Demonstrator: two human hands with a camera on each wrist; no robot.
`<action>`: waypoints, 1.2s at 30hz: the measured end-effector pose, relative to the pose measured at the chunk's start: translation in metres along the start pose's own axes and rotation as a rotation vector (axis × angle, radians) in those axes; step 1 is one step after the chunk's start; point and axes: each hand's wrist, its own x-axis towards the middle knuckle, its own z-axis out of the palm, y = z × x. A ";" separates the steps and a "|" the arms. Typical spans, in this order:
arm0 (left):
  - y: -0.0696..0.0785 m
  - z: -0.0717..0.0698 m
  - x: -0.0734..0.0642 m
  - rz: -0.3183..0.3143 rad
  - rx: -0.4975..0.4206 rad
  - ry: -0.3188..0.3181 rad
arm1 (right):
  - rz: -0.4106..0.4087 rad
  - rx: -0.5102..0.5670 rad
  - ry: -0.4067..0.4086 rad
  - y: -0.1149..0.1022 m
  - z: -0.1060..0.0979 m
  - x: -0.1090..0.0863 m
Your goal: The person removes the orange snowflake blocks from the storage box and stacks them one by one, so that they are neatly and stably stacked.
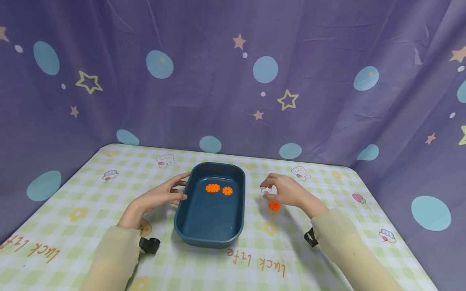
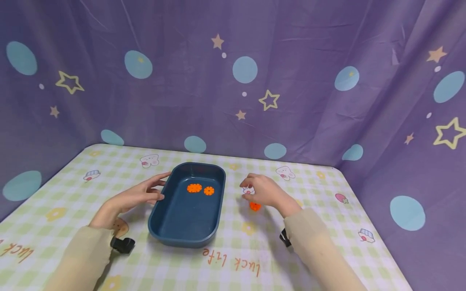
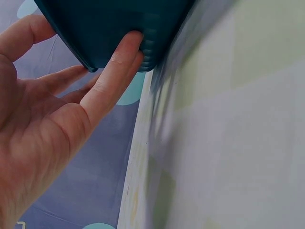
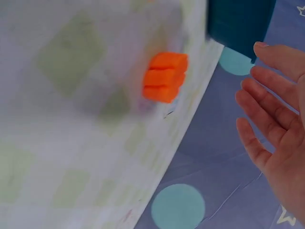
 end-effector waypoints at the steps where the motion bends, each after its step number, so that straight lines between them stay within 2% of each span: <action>1: 0.000 0.000 0.000 0.000 -0.002 0.000 | -0.003 -0.010 0.003 -0.002 -0.001 0.003; 5: 0.000 0.000 0.000 0.003 -0.009 0.001 | -0.006 -0.053 0.022 -0.010 -0.005 0.013; 10: 0.000 0.001 0.000 0.003 -0.004 0.002 | -0.011 -0.055 0.023 -0.021 -0.007 0.026; 20: -0.002 0.000 0.000 0.014 0.004 -0.002 | -0.079 -0.085 0.049 -0.035 0.002 0.048; 36: -0.003 0.001 -0.001 0.014 -0.004 0.001 | -0.082 -0.132 -0.054 -0.050 0.021 0.072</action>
